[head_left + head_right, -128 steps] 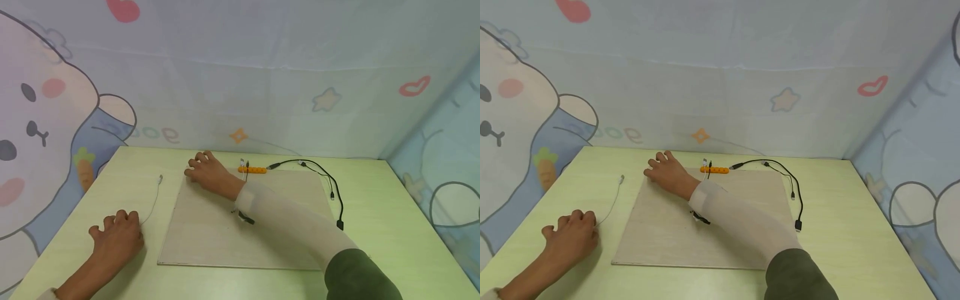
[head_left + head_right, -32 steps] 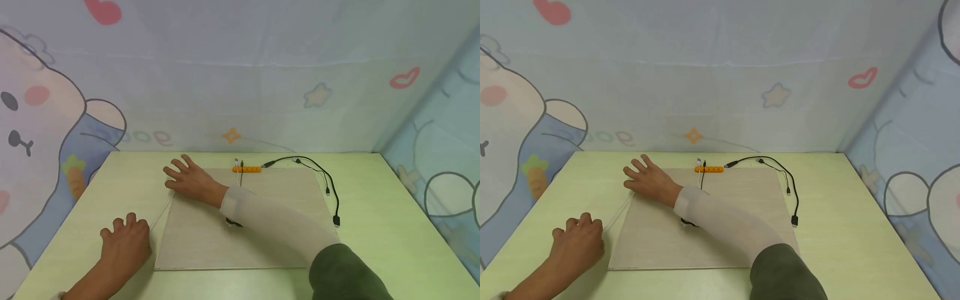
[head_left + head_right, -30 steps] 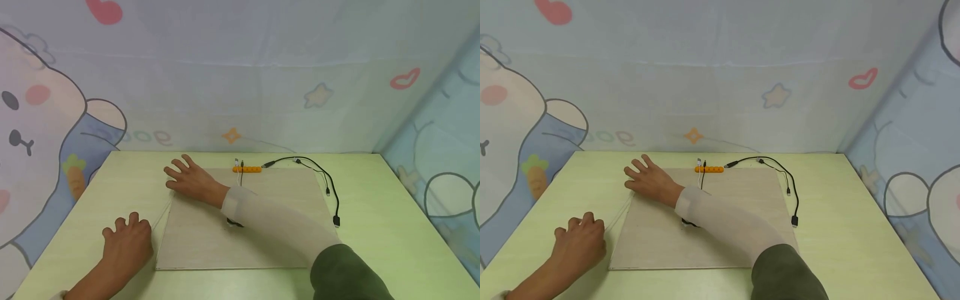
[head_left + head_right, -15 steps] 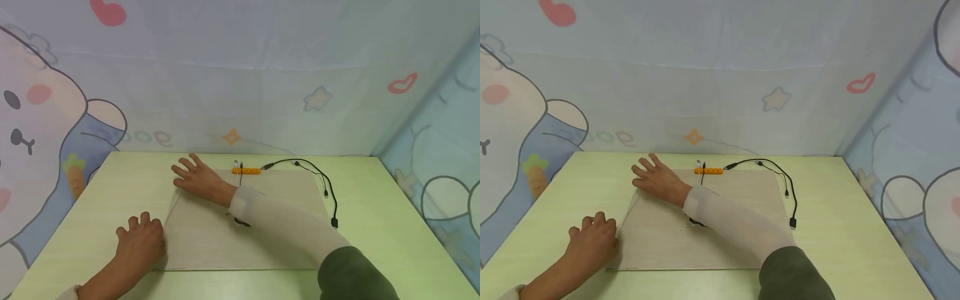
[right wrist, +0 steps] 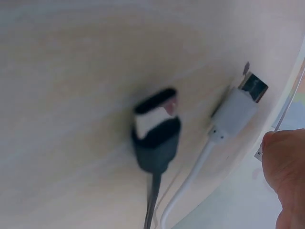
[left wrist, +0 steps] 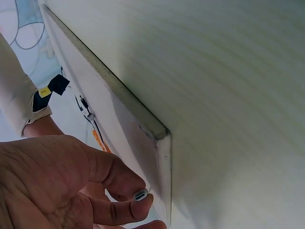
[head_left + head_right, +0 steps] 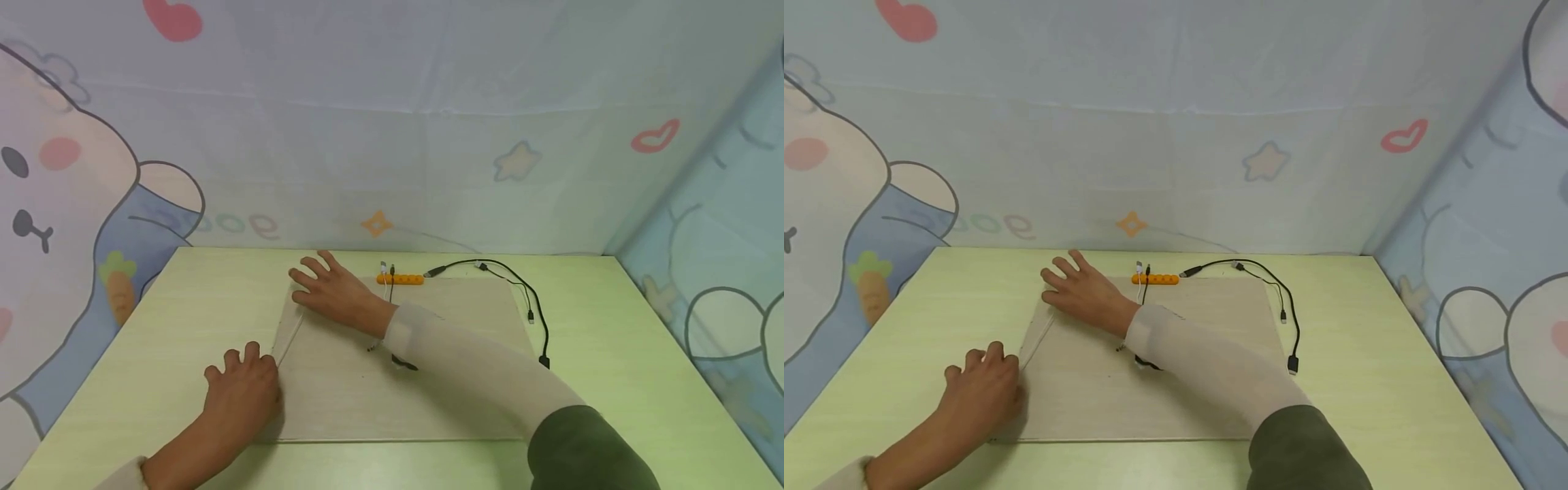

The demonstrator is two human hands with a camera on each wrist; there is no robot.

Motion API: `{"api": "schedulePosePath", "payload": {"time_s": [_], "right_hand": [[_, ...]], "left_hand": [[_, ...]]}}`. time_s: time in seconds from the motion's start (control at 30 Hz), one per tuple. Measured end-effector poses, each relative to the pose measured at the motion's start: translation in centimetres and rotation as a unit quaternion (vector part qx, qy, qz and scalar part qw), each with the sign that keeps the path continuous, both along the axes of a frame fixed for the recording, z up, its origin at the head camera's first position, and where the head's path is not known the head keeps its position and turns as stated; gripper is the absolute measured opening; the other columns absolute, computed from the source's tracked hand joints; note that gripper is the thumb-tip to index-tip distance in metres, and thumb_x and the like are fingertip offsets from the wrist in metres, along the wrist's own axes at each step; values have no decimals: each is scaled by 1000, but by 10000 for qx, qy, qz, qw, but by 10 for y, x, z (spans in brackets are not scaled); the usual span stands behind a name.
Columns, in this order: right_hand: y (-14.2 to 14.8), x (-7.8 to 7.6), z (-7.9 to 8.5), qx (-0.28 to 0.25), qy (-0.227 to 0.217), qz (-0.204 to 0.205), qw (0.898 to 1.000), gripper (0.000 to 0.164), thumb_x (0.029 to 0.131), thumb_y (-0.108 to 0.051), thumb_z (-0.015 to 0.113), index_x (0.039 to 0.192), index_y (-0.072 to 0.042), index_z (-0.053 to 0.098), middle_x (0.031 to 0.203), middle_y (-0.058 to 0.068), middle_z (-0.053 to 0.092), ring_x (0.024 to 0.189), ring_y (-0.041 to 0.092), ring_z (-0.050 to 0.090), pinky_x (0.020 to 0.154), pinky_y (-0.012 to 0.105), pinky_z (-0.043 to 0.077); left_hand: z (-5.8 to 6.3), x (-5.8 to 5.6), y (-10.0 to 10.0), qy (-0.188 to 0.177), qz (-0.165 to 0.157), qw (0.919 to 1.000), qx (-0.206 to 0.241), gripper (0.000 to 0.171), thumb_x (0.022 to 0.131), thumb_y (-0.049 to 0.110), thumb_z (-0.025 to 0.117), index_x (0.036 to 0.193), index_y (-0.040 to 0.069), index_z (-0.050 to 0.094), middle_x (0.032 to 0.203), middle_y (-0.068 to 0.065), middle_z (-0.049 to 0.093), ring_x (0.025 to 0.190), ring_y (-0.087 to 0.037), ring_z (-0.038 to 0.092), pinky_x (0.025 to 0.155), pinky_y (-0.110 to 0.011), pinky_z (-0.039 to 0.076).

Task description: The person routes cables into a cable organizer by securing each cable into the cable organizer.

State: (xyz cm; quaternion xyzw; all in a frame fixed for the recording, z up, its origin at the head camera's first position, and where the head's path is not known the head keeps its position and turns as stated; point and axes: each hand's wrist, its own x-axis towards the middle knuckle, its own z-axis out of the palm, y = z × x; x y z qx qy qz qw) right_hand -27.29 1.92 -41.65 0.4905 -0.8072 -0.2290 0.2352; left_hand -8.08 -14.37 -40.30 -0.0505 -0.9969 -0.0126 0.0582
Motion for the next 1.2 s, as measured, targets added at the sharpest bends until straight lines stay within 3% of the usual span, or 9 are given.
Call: {"api": "schedulePosePath", "payload": {"time_s": [0.3,0.7,1.2], "right_hand": [[10,-3,2,31,-22,-98,9999,26,121,-15,52,140,-30,62,170,-3,48,158,27,46,134,54,37],[21,-7,1,6,119,-76,9999,22,121,-18,53,137,-30,63,169,-3,51,156,27,48,132,53,38],[37,-9,2,179,-152,-341,9991,26,119,-15,56,142,-28,60,169,-1,50,156,33,52,134,55,38]], "left_hand": [[3,-7,10,-157,-225,9996,-58,20,91,8,79,82,1,63,96,-16,55,99,-46,61,72,-60,50],[2,-9,25,-107,-351,9991,-193,23,92,11,83,83,1,65,95,-15,56,95,-42,60,74,-62,52],[1,-12,45,67,-510,9982,-308,25,91,12,83,79,2,62,96,-14,55,91,-40,58,77,-62,50]]}}
